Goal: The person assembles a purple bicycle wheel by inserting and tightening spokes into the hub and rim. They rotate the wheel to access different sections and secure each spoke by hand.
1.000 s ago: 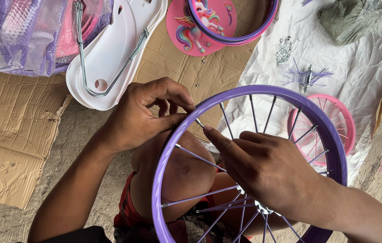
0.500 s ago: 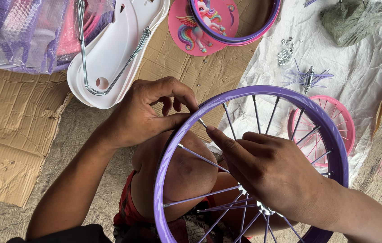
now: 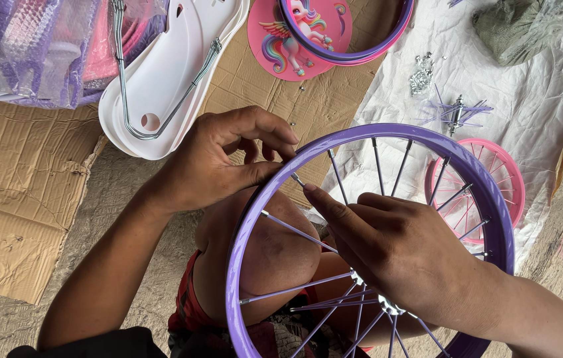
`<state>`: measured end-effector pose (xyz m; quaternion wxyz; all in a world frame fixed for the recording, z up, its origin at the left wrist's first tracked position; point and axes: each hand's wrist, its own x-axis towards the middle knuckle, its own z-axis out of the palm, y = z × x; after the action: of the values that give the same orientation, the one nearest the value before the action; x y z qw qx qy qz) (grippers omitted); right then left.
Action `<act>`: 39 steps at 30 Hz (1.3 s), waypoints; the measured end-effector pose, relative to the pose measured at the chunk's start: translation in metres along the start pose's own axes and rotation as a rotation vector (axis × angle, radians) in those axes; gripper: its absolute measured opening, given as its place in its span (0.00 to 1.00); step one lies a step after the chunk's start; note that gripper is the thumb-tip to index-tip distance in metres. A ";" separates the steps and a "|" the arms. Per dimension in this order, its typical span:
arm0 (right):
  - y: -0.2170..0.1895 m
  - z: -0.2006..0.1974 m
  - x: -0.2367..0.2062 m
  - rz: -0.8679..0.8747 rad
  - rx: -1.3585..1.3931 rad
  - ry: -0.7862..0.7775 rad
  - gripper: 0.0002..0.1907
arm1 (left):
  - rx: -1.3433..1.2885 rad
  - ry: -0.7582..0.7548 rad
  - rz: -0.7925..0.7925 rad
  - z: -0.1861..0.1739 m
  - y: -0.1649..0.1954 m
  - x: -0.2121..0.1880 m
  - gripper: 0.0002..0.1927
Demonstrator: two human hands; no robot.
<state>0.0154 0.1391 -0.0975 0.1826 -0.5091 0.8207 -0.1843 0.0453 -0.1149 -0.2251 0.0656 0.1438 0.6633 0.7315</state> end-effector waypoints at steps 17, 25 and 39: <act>0.003 0.000 0.001 0.017 -0.005 -0.018 0.34 | -0.010 0.024 -0.029 0.003 -0.001 0.003 0.18; 0.004 -0.004 0.004 0.008 0.002 -0.017 0.35 | 0.003 0.009 -0.042 0.001 -0.003 0.002 0.22; 0.004 -0.011 0.010 0.006 0.036 -0.031 0.35 | 1.241 -0.201 0.270 0.030 0.090 0.023 0.05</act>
<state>0.0025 0.1331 -0.0914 0.2049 -0.5061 0.8158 -0.1909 0.0406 -0.0895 -0.1306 -0.0609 0.3052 0.9299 0.1963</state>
